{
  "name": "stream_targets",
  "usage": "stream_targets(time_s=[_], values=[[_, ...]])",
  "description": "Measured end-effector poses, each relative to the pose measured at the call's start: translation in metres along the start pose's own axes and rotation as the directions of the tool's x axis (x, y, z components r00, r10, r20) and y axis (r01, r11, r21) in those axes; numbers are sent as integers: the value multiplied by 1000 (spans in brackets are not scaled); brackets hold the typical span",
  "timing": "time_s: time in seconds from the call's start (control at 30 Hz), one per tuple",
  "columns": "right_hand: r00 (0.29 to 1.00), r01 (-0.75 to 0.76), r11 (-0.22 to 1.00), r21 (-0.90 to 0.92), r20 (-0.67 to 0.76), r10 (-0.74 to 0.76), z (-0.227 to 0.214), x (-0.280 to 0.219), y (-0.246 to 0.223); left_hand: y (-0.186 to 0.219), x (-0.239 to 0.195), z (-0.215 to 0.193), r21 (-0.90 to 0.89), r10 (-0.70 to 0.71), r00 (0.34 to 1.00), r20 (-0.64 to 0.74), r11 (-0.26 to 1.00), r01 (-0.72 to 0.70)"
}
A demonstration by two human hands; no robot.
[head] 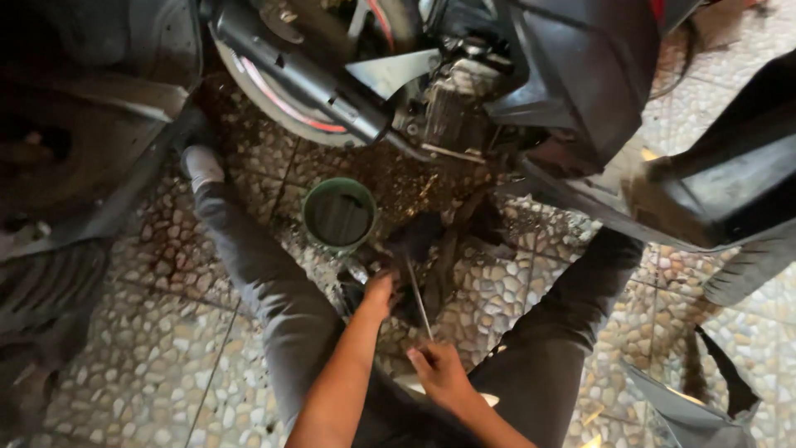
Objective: The person sits on the floor beside a motorcycle and uses a T-handle wrench to loosen and turn a fastener on the lower engine area. They handle a small metal part with both hands, then resume turning the wrench on the motorcycle.
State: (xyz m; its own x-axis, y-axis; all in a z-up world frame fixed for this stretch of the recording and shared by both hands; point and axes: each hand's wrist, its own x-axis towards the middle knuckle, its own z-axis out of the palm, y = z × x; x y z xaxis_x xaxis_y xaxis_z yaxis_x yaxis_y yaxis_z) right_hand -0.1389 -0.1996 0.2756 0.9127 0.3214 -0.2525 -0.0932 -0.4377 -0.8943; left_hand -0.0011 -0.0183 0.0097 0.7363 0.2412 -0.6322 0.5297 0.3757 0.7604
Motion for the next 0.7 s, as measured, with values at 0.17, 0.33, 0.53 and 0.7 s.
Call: stream_targets(time_s=[0.17, 0.33, 0.53, 0.7], values=[[982, 191, 981, 24, 0, -191, -8, -2, -38, 66, 5, 18, -639, 15, 843, 538, 660, 396], [905, 425, 905, 31, -22, -425, -1, 11, -47, 169, 8, 34, -785, -11, 923, 385, 521, 334], [817, 548, 815, -189, -84, -570, 22, 36, 2, 266, -85, 47, -755, 250, 922, 297, 652, 67], [800, 589, 738, -328, 109, -590, 31, 46, 35, 271, -135, 49, -658, 305, 871, 386, 752, 28]])
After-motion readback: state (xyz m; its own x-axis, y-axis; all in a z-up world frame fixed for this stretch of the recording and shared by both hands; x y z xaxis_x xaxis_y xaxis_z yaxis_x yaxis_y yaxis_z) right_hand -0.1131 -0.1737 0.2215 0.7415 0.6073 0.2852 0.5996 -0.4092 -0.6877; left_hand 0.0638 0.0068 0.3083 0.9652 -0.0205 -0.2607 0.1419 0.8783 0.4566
